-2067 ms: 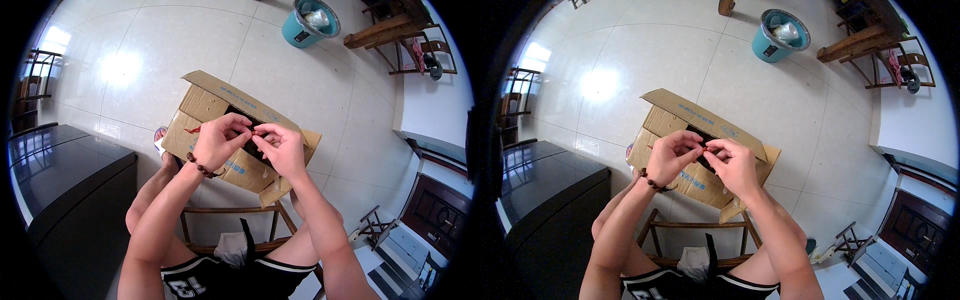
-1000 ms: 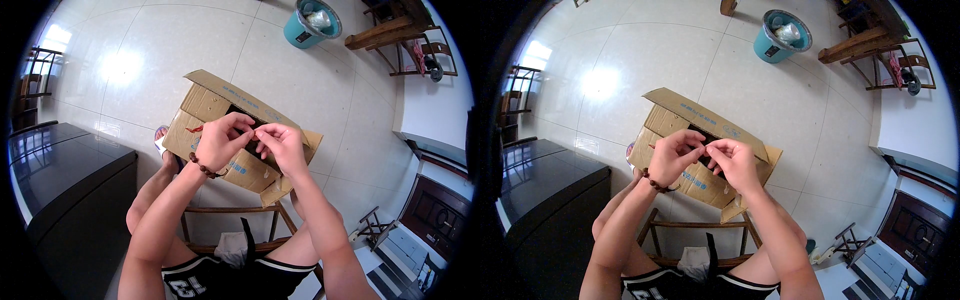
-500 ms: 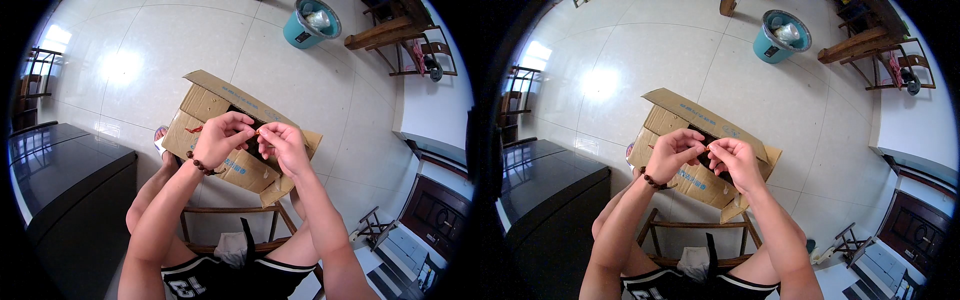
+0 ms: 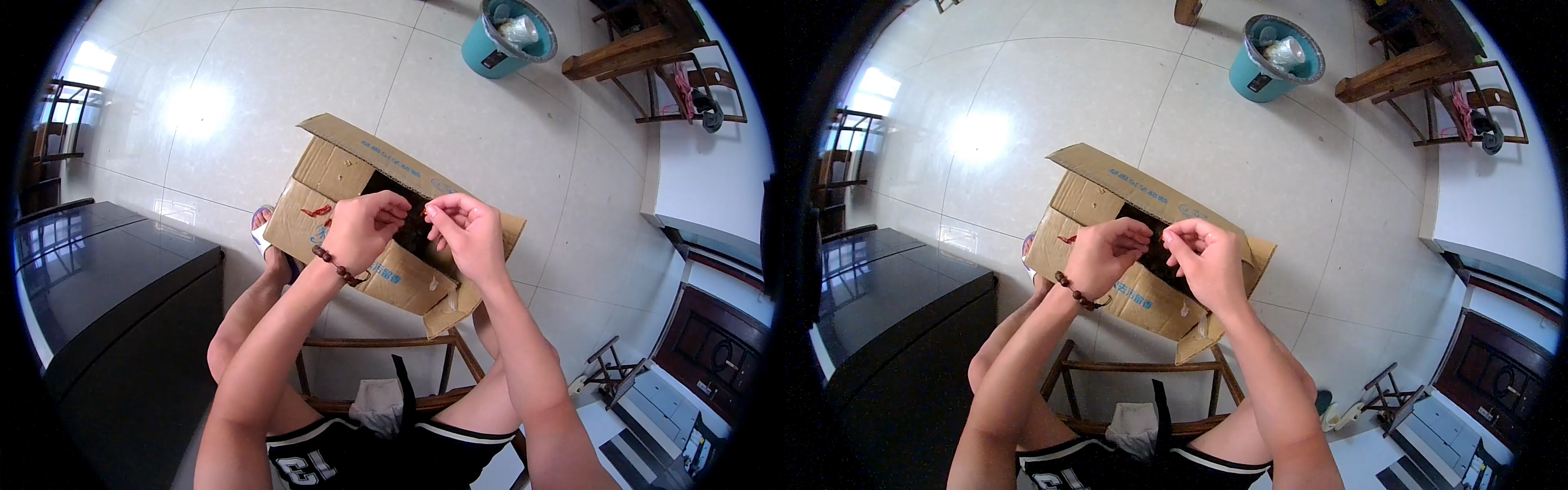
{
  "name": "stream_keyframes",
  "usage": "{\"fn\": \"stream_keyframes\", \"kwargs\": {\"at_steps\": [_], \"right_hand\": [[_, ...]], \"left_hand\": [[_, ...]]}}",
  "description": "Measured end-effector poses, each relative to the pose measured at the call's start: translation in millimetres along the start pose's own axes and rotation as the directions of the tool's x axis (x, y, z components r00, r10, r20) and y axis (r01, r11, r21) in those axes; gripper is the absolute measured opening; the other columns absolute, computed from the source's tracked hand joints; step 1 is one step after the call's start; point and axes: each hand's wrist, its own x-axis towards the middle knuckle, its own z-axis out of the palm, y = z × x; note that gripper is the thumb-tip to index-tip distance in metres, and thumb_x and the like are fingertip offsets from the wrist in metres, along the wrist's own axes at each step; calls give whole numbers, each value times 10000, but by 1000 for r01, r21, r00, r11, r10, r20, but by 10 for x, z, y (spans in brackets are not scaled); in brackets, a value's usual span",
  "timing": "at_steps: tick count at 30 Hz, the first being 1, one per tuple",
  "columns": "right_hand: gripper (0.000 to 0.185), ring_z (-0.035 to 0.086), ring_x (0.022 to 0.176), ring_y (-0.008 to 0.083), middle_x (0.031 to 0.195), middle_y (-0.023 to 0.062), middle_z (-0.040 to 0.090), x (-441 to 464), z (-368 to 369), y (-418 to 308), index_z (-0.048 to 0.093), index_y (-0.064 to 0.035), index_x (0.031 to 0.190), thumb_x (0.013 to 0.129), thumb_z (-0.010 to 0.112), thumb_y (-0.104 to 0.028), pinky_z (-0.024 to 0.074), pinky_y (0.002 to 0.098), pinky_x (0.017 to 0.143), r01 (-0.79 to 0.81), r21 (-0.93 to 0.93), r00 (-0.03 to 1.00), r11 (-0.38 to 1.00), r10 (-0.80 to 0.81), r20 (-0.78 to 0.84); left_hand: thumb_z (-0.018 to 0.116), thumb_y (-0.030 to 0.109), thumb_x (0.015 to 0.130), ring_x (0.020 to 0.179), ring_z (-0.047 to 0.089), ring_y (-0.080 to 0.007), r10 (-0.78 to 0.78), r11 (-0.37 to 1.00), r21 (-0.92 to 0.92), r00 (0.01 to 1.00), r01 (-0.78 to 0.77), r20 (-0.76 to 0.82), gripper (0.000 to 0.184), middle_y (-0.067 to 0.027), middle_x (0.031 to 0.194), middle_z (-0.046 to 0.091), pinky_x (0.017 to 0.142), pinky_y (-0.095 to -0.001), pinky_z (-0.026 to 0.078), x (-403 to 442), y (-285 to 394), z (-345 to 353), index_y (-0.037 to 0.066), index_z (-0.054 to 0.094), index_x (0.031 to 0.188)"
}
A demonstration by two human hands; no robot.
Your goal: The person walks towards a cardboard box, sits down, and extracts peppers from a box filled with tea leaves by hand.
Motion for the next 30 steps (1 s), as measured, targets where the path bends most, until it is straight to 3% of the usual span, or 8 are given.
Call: {"fn": "stream_keyframes", "kwargs": {"at_steps": [3,6,9,12,20,22,28,30], "right_hand": [[148,697,704,85,870,44,753,5,-14,-5,756,28,1055,1041,731,-118,528,235,560,8,-36,1000,999,-8,-2],[143,695,701,82,866,42,753,16,-18,-10,754,23,1049,1039,733,-118,518,233,554,-5,-53,1000,999,5,-1],[145,684,688,79,856,40,750,24,-28,-44,751,23,1041,1036,737,-121,501,230,541,-25,-40,1000,999,25,1],[152,671,673,76,856,41,747,38,-26,-43,747,27,1036,1033,742,-125,485,227,529,-45,1,999,999,45,17],[159,665,674,76,877,45,744,56,10,-39,742,26,1047,1025,757,-131,481,229,532,-121,107,992,987,116,60],[153,675,696,74,886,39,752,25,50,-70,748,23,1061,1022,760,-125,505,233,563,9,-21,999,1000,-10,-51],[111,691,716,73,925,61,782,-14,52,-22,792,7,1051,946,809,-28,546,244,614,238,-253,967,938,-254,-29],[118,698,721,77,927,66,785,-30,79,-41,797,4,1045,931,819,-14,549,247,616,232,-254,968,939,-248,-31]], "left_hand": [[787,-36,916,1059,789,-191,49,981,189,999,-48,-3,337,-129,1122,795,934,-303,644,2,40,7,-41,719,1246],[823,22,914,1025,791,-192,-19,1000,-13,999,18,-43,342,-126,1127,795,922,-318,646,10,15,36,-36,726,1237],[833,78,934,979,792,-178,107,990,93,994,-104,-23,313,-122,1094,806,894,-327,645,7,89,32,-30,742,1213],[816,121,970,939,790,-161,-30,1000,3,999,30,18,261,-113,1034,816,850,-316,634,-14,247,25,-31,760,1175],[775,171,1006,766,752,-146,65,997,41,995,-62,-82,204,-114,865,788,713,-307,596,-5,158,25,-7,767,1106],[763,172,1013,739,731,-138,44,999,30,996,-42,-76,200,-107,841,775,693,-306,583,-15,203,2,-11,763,1097],[741,161,1036,817,721,-104,1,997,74,999,3,-49,193,-62,925,786,756,-281,580,-19,239,-22,-14,741,1119],[741,162,1021,731,703,-123,76,997,19,990,-74,-116,198,-91,851,766,700,-294,578,-22,194,16,-23,744,1091]]}}
